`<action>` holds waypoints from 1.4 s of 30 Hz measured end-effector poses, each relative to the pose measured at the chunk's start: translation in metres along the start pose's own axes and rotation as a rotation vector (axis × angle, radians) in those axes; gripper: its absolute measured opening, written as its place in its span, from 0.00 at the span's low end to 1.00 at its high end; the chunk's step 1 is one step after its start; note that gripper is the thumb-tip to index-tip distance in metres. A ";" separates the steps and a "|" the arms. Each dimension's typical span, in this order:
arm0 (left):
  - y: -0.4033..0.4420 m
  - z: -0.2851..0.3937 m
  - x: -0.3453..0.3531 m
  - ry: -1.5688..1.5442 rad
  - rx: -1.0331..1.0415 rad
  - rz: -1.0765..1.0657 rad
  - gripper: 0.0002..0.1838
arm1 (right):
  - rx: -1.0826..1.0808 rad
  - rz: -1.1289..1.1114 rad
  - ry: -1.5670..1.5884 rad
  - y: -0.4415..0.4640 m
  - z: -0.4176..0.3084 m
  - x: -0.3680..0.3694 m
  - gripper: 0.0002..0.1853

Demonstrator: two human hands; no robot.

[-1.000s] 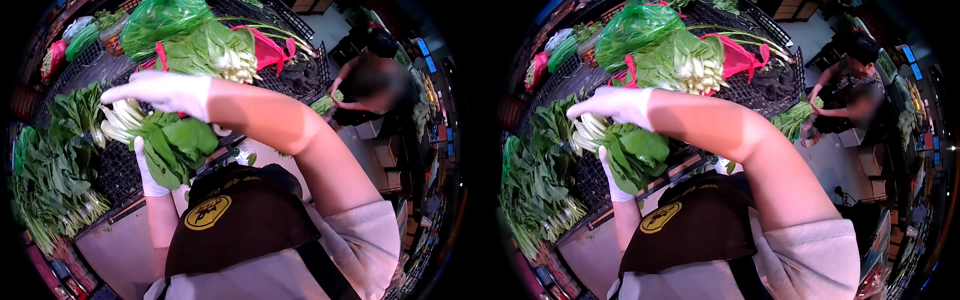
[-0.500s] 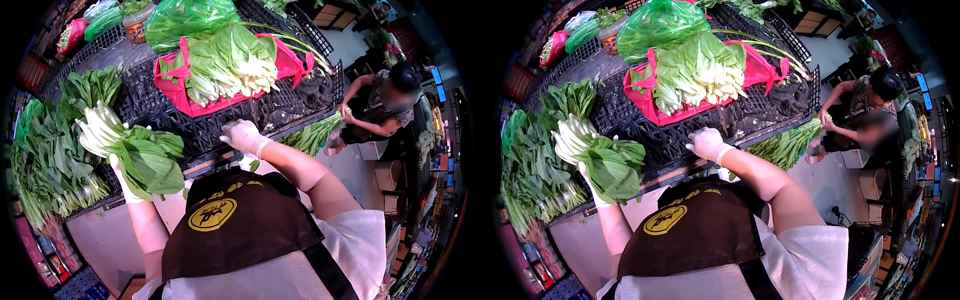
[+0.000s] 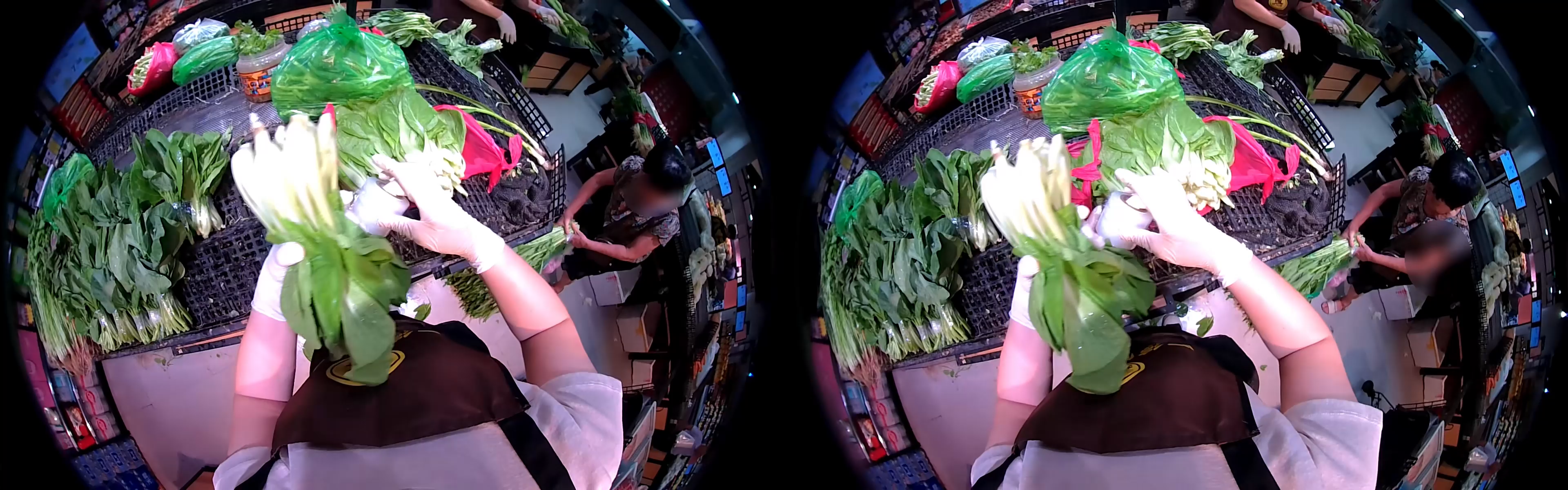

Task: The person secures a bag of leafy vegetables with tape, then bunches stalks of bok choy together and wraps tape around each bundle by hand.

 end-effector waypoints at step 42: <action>-0.017 0.079 -0.031 0.797 0.447 0.362 0.33 | -0.050 -0.608 -0.468 0.086 -0.029 -0.017 0.29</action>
Point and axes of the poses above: each hand's wrist, its own y-axis towards the middle knuckle, its own x-axis out of the palm, z = x × y, the point moved 4 cm from there along y, towards the middle knuckle, and after that the axes turned 11 degrees about -x, right-handed, at the moved point
